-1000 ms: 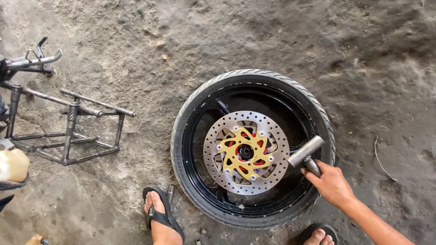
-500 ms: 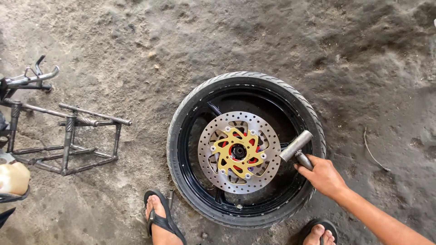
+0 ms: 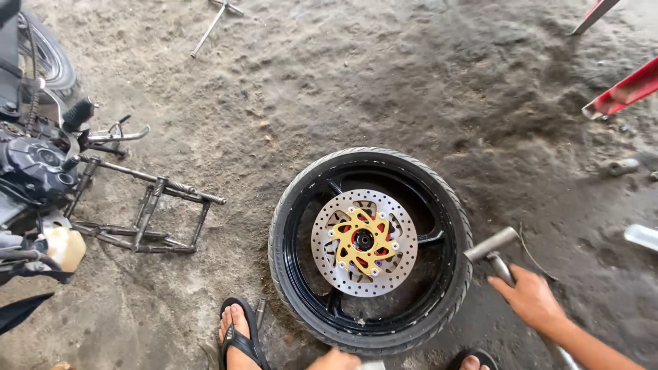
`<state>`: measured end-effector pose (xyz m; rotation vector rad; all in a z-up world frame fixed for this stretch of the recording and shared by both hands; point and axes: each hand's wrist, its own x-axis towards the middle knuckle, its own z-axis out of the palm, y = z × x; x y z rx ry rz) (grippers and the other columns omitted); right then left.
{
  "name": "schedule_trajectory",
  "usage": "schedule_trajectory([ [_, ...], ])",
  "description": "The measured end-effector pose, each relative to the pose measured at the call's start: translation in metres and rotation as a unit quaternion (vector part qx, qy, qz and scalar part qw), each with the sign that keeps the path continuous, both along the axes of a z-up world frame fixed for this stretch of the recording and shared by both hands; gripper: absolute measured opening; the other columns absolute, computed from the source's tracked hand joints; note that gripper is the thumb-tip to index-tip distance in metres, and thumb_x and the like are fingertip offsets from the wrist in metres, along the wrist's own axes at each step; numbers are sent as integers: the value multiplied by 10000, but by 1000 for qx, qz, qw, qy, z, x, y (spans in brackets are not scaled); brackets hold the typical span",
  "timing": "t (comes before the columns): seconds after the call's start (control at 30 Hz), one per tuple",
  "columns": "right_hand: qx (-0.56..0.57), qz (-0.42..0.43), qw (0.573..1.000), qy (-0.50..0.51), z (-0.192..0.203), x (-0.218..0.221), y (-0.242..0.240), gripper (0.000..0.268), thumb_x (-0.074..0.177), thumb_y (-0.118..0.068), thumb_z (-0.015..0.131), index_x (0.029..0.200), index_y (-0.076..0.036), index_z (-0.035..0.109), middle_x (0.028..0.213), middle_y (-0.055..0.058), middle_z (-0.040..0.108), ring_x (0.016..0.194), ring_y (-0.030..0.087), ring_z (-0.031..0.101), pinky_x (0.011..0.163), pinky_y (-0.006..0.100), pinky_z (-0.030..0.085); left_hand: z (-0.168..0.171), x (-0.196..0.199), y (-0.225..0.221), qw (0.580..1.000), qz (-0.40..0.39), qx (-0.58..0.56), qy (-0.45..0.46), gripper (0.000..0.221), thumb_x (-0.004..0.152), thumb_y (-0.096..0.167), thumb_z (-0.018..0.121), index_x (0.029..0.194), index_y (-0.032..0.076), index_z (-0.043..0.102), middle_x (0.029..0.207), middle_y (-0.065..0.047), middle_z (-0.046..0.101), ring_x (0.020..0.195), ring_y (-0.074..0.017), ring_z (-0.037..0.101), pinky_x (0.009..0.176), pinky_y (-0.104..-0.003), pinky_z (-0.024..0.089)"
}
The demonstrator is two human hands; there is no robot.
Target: Replacing a motorcycle brake disc by loosening bolts with a hammer and punch tool
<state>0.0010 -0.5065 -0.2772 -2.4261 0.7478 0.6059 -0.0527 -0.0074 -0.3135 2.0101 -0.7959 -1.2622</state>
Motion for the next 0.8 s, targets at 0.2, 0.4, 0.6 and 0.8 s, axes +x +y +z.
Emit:
schedule_trajectory([
  [0.2, -24, -115, 991, 69, -68, -53, -42, 426, 909, -412, 665, 1079, -32, 758, 788, 170, 799, 699, 320, 759, 688, 423, 569, 125, 145, -39, 932, 262, -41, -247, 119, 848, 220, 775, 861, 126, 705, 751, 14, 700, 584, -131, 602, 590, -260, 532],
  [0.4, -208, 83, 950, -216, -91, -28, -15, 237, 876, -345, 603, 929, -118, 645, 974, 117, 686, 905, 354, 647, 806, 449, 532, 122, 219, -47, 797, 582, 79, -143, 338, 837, 362, 768, 955, 45, 773, 665, -106, 679, 532, -240, 567, 547, -372, 454],
  [0.6, 299, -120, 946, -33, 25, 83, 128, 326, 924, -285, 694, 1129, -35, 738, 939, 73, 772, 734, 163, 729, 661, 296, 635, 67, 235, -45, 733, 677, 37, 46, 232, 867, 151, 789, 987, -35, 717, 646, -110, 543, 478, -187, 447, 413, -330, 354],
  [0.8, 248, -203, 942, -97, 32, 85, 168, 327, 877, -300, 705, 966, 14, 698, 846, 88, 745, 701, 203, 683, 702, 352, 579, 100, 231, -69, 722, 687, 80, -2, 297, 884, 141, 770, 1099, -63, 741, 667, -149, 588, 490, -212, 496, 450, -348, 389],
])
